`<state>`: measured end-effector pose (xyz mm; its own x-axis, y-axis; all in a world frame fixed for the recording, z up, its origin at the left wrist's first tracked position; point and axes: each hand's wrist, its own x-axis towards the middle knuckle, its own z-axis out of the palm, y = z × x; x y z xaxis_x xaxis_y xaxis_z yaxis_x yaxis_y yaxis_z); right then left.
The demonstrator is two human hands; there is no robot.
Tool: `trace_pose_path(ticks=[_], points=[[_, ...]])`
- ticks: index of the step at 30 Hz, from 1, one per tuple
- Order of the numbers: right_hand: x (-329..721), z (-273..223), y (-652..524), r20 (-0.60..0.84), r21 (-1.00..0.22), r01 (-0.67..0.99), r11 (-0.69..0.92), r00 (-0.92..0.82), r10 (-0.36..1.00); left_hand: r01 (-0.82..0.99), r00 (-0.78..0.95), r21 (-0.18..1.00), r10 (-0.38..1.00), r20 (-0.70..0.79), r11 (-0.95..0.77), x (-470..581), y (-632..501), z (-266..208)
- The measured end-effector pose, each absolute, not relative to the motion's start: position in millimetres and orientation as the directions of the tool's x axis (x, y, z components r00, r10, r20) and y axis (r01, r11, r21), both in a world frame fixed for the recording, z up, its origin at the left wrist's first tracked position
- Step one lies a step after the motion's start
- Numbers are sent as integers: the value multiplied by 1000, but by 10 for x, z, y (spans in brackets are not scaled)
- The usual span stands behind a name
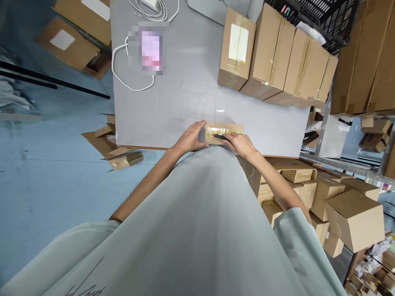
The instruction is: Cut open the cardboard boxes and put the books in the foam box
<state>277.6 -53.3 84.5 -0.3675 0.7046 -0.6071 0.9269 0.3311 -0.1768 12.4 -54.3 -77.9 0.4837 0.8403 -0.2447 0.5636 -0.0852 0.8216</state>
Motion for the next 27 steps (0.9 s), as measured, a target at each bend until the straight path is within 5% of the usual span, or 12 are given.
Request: trace_pose_path(ticks=[9,27], points=[[2595,969,-443,-696,-55,931,361,-295,654,529,484,847,839,-250,-53,107,-540,-816],[2464,854,-277,-708,-73,870,488,-390,588,602,467,798,821,-328,-23,143,-478,-746]])
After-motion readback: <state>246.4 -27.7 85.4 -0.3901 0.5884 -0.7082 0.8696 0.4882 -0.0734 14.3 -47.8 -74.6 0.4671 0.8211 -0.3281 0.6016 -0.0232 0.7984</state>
